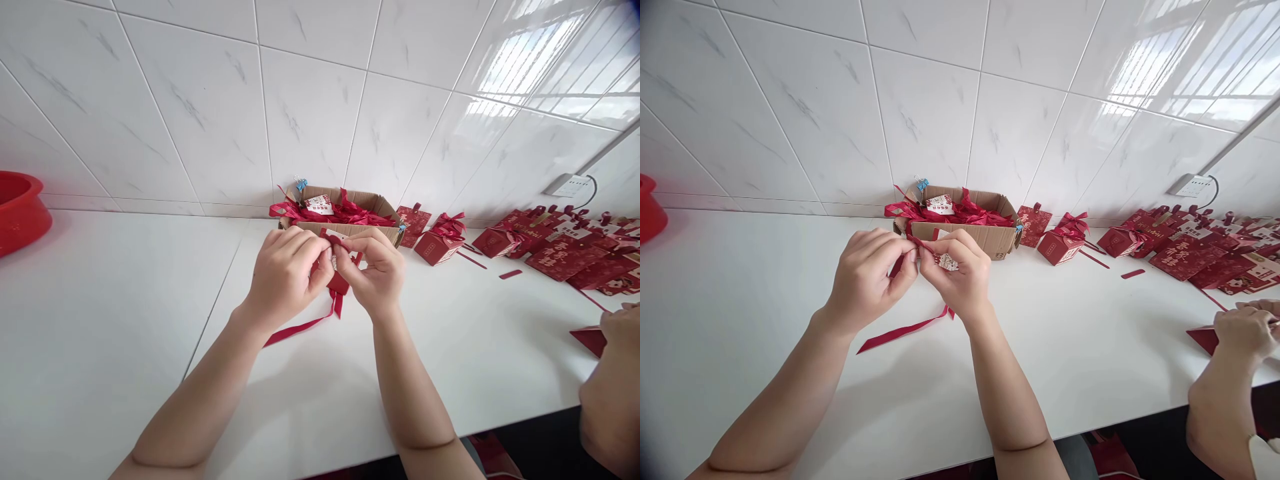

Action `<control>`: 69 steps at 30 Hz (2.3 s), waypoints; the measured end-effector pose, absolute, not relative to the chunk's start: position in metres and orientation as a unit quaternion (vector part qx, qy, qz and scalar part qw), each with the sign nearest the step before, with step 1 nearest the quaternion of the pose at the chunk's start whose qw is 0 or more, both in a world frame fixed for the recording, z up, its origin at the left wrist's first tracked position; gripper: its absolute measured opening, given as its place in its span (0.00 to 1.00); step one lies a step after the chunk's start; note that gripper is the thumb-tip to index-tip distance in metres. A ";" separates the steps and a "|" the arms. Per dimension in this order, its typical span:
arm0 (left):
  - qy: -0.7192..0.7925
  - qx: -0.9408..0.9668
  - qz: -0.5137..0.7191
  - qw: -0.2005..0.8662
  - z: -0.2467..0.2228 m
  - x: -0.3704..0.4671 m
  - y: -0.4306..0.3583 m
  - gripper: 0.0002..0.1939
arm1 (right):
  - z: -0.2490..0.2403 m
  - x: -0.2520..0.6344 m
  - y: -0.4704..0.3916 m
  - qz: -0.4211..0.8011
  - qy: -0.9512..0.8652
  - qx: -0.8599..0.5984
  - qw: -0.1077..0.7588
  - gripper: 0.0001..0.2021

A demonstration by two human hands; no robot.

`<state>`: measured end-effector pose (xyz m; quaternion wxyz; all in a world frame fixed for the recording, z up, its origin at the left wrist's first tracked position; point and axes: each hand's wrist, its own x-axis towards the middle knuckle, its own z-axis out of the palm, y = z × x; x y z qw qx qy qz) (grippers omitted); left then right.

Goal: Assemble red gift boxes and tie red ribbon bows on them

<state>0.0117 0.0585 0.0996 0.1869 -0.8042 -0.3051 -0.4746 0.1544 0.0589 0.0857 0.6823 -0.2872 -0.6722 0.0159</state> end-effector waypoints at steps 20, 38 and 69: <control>-0.277 -0.815 -0.506 0.044 0.100 0.008 0.062 0.03 | 0.082 0.155 0.062 0.172 -0.617 -0.320 0.698 0.02; -0.265 -0.788 -0.393 -0.393 0.116 -0.008 0.056 0.09 | 0.088 0.182 0.061 0.301 -0.767 -0.198 0.531 0.12; -0.422 -0.822 -0.342 -0.172 0.040 0.030 0.166 0.09 | 0.073 0.235 0.091 0.193 -0.691 -0.462 0.522 0.03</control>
